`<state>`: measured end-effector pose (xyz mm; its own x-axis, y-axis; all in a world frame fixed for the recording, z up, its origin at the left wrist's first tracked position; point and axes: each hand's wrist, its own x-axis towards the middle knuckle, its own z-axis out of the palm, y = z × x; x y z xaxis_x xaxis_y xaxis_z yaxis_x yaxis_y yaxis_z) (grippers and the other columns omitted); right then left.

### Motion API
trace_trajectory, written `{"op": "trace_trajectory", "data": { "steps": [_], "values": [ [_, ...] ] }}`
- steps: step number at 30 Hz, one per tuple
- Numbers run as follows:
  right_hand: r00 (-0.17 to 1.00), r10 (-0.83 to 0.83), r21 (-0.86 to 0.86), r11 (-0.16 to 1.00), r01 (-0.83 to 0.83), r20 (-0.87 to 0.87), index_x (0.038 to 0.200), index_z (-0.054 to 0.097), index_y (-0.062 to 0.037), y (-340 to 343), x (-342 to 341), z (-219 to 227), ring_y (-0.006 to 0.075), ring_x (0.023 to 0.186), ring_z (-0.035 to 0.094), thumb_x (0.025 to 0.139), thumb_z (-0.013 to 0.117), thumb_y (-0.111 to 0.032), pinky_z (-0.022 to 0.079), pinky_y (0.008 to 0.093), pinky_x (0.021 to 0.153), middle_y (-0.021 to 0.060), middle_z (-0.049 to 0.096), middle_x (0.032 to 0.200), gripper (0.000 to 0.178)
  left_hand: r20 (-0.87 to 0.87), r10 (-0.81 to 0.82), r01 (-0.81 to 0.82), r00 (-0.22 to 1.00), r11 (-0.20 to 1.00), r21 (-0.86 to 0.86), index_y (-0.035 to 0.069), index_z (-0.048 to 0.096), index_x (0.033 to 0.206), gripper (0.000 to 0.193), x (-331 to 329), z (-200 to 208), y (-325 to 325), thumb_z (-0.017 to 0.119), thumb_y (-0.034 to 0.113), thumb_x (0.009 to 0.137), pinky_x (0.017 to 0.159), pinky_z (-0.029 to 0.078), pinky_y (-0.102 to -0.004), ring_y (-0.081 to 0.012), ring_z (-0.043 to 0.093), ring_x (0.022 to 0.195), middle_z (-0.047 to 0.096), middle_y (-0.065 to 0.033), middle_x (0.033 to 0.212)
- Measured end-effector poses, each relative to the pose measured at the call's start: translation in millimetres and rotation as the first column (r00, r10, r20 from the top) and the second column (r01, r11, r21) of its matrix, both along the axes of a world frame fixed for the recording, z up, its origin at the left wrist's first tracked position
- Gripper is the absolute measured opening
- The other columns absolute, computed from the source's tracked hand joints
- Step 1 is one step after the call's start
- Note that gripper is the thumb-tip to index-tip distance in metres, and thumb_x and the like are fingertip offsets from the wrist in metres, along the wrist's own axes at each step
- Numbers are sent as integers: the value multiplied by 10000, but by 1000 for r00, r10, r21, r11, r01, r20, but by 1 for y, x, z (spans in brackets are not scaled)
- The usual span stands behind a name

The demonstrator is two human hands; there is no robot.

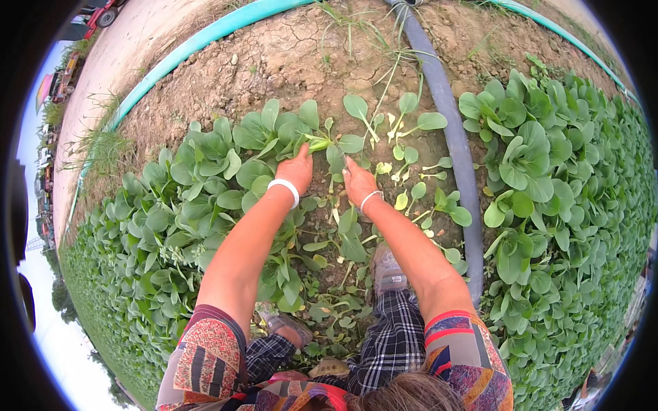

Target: The person harvests leafy green vegetables by cutting them near the base with a knife and placing them into a white plastic basket. The person repeatedly selects, cuts, and collects the vegetables while squatting in the field.

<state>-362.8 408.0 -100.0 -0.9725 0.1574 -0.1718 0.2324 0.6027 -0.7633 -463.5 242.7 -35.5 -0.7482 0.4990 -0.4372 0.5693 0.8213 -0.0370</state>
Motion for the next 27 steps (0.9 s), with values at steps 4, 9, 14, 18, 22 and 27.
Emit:
{"op": "trace_trajectory", "data": {
  "steps": [4, 9, 14, 18, 22, 27],
  "values": [
    [990, 32, -14, 999, -30, 136, 1349, 484, -110, -4, -6, 2, 454, 948, 592, 950, 497, -234, 473, 476, 865, 264, 640, 1008, 418, 3, 52, -52, 999, 994, 99, 14, 564, 1105, 234, 12, -9, -12, 468, 89, 906, 725, 551, -441, -346, 670, 825, 402, -176, 1367],
    [995, -14, -117, 993, 26, 103, 1358, 486, -98, 2, -9, -22, 267, 672, 616, 975, 503, -250, 523, 395, 649, 133, 633, 799, 412, -25, 37, -32, 999, 987, 155, 7, 564, 1097, 228, 14, -13, -4, 461, 78, 907, 716, 555, -439, -344, 667, 812, 433, -172, 1314],
    [821, 13, -546, 753, 368, 571, 1316, 539, -182, -5, -24, 10, 191, 647, 537, 960, 547, -297, 513, 454, 676, 34, 567, 777, 374, 53, 181, -187, 982, 973, 133, 17, 577, 1087, 228, 19, -23, -17, 474, 71, 892, 737, 552, -440, -340, 670, 830, 430, -162, 1324],
    [886, 46, -544, 803, 242, 461, 1369, 477, -125, 13, 13, -9, 158, 574, 559, 968, 534, -286, 519, 332, 554, 38, 598, 767, 436, 72, 169, -178, 983, 972, 151, 26, 562, 1178, 325, 30, -7, 0, 501, 59, 860, 764, 546, -451, -346, 667, 835, 410, -151, 1367],
    [951, -13, -459, 874, 160, 308, 1394, 407, -44, 7, 18, 43, 155, 526, 617, 932, 607, -296, 519, 315, 558, 84, 652, 819, 563, -32, 98, -88, 995, 970, 227, -3, 477, 1301, 500, 65, 16, -32, 546, 29, 807, 756, 546, -436, -351, 652, 835, 364, -151, 1421],
    [953, -77, -782, 555, 285, 293, 1221, 506, -9, 11, 18, 57, 96, 586, 600, 888, 674, -156, 462, 245, 491, 37, 642, 887, 401, 71, 41, -64, 997, 930, 361, -26, 527, 1224, 469, 114, 62, -33, 587, 43, 764, 715, 550, -412, -333, 647, 755, 351, -156, 1429]
  ]
}}
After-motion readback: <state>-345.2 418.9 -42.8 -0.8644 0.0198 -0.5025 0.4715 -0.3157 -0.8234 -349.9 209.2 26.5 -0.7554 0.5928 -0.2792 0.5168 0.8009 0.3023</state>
